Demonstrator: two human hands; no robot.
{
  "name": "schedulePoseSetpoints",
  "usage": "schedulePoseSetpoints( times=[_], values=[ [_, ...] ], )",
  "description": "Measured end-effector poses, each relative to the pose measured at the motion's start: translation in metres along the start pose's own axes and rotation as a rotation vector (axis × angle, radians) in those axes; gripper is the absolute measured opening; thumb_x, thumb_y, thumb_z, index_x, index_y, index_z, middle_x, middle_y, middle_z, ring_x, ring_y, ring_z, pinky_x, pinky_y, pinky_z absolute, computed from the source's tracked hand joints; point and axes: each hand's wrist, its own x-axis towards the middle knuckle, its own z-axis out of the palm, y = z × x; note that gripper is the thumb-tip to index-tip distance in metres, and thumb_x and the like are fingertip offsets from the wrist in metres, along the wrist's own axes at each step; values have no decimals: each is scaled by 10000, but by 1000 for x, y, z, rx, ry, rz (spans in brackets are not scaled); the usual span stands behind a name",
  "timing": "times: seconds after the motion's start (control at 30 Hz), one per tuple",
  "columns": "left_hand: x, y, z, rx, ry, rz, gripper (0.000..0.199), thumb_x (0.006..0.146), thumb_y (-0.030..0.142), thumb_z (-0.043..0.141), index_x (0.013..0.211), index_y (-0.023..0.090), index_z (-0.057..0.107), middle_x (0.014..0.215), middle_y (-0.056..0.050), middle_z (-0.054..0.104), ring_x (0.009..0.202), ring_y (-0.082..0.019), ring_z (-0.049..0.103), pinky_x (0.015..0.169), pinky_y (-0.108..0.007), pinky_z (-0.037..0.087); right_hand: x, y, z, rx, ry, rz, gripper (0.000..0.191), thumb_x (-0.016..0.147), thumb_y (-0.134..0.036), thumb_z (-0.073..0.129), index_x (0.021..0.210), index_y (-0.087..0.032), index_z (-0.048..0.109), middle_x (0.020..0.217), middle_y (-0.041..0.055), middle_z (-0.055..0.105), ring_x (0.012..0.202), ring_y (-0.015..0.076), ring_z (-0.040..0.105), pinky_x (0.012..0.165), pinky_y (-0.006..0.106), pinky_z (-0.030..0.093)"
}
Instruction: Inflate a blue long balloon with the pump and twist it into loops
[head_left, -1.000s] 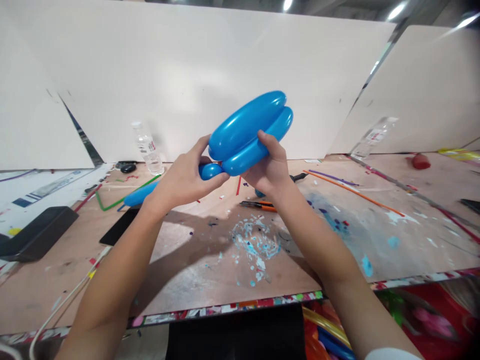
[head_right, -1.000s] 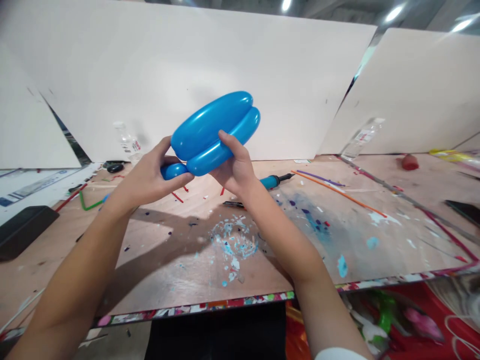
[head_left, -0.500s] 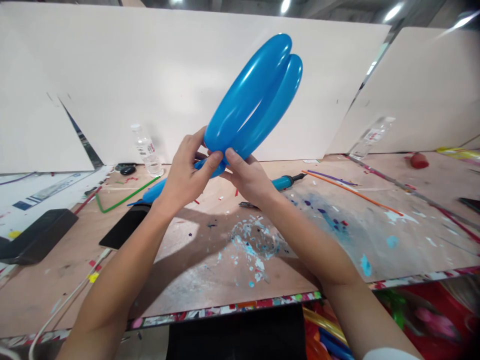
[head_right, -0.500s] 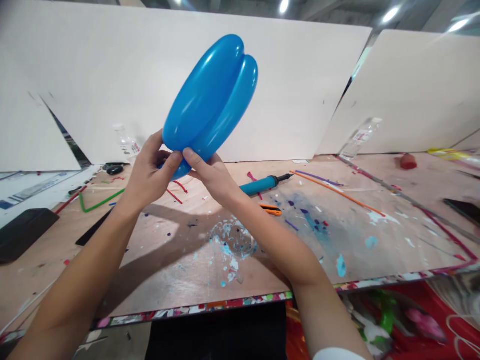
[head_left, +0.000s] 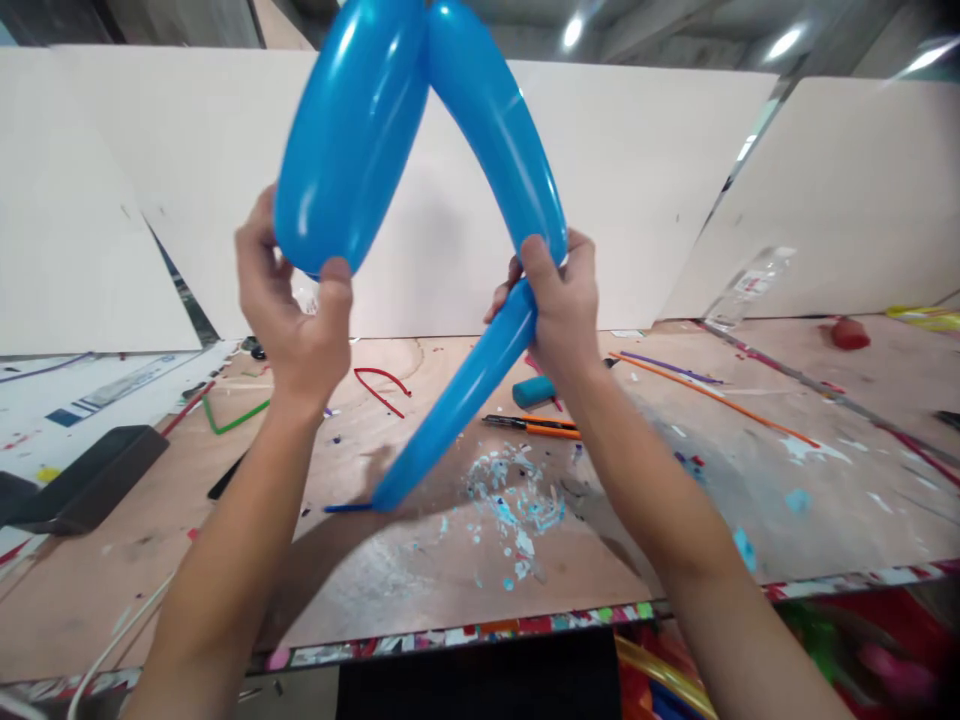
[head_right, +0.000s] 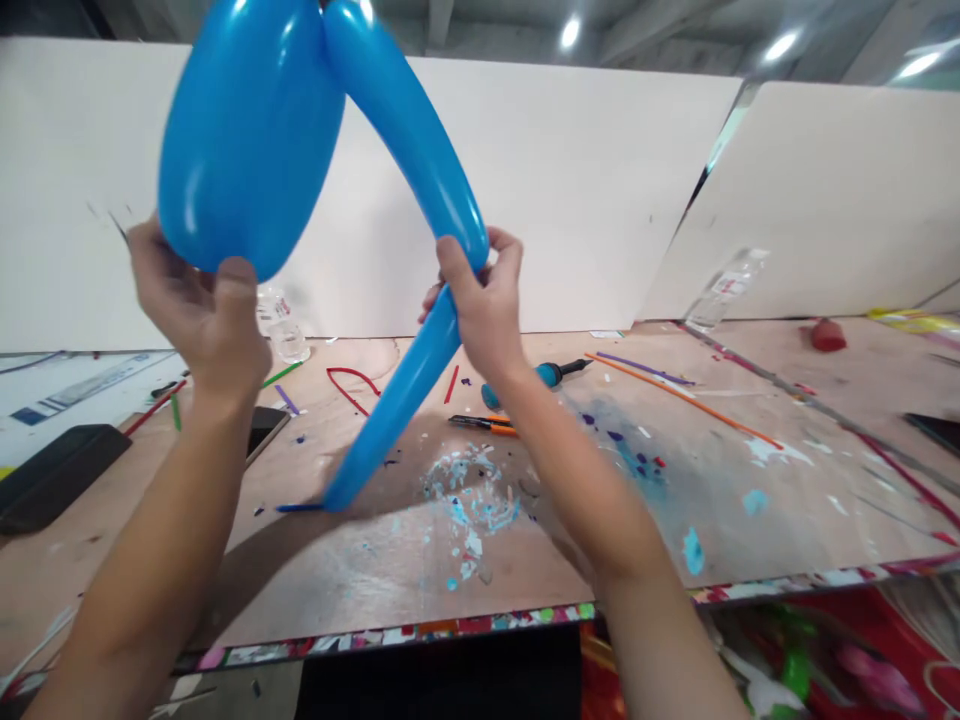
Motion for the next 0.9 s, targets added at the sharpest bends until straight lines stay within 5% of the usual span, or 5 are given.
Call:
schedulePoseSetpoints(
  times=[0.07, 0.17, 0.43, 0.67, 0.9],
  values=[
    [6, -6, -5, 16, 200, 56, 558, 821, 703, 479, 1093, 215, 497, 1175, -62, 568, 1199, -307, 503, 888, -447, 460, 19, -18, -18, -163, -52, -12, 419, 791, -365, 676, 1035, -286, 344, 743, -83, 530, 527, 99, 575, 491, 252, 534],
    [12, -7, -9, 70, 217, 22, 538, 812, 740, 455, 993, 237, 517, 1059, -27, 605, 1154, -309, 537, 806, -441, 462, 38, -53, -37, -504, -201, -52, 431, 730, -217, 705, 1005, -270, 377, 735, -62, 541, 523, 120, 569, 474, 269, 511],
    [37, 17, -4, 230, 260, -8, 694, 763, 853, 311, 1012, 222, 459, 1078, -26, 553, 1147, -256, 511, 855, -411, 434, 46, -116, -30, -1514, -325, -374, 337, 791, -457, 660, 953, -172, 581, 759, 64, 572, 766, 216, 561, 754, 382, 411],
    [11, 40, 15, 171, 75, 49, 472, 805, 639, 569, 943, 194, 490, 872, -11, 549, 824, -144, 526, 751, -323, 443, 3, -98, -13, -1320, -733, 50, 273, 759, -440, 658, 781, -171, 617, 663, 53, 581, 640, 187, 553, 602, 322, 401],
    [-19, 44, 30, -40, -402, -233, 335, 767, 490, 633, 840, 170, 567, 734, 4, 584, 662, -131, 505, 597, -263, 413, -9, -79, -20, -894, -730, 357, 368, 810, -516, 581, 781, -157, 661, 732, 81, 665, 609, 174, 597, 560, 324, 457]
  ],
)
